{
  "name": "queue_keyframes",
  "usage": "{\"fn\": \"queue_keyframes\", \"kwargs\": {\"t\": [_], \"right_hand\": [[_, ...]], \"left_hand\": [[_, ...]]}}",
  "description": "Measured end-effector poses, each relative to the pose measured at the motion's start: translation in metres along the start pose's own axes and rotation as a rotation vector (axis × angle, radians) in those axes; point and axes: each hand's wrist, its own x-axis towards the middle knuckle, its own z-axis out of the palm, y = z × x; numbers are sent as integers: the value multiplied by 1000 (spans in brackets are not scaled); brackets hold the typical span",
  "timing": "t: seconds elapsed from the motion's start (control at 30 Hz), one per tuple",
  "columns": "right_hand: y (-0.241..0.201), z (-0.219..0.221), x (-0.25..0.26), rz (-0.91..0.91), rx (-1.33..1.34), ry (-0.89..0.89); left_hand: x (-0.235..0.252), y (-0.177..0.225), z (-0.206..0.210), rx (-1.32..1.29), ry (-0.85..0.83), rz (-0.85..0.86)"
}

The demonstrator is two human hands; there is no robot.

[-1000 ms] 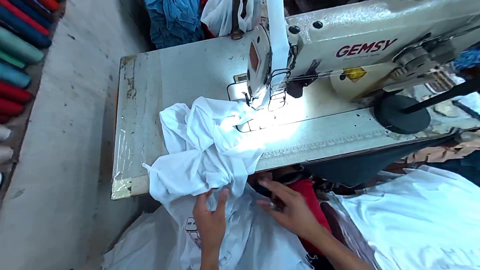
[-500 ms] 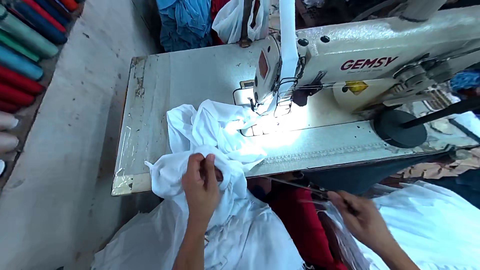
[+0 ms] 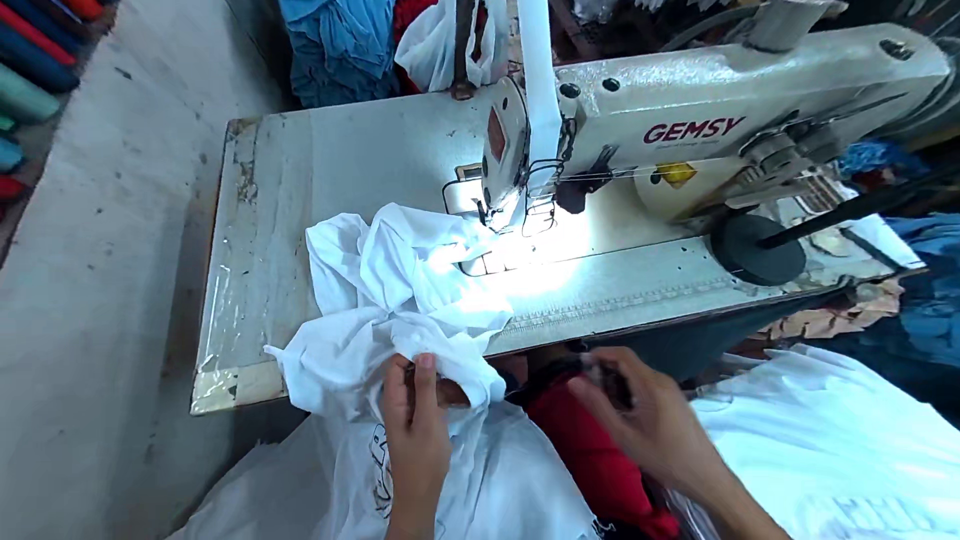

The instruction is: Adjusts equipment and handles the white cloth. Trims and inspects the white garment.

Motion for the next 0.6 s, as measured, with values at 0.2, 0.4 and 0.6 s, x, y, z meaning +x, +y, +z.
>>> {"fn": "queue_keyframes", "kwargs": {"t": [0.2,0.4,0.6], "right_hand": [[-61,38,6,-269,27,-50],[-68,45,3,-296,-97,96],[-67,46,-1,-277,-109,114]], "left_hand": [[-31,8,14,-301,113,-134],[-40,5,21,-357,113,-116],[-43,3,21,-379,98,-104]]}}
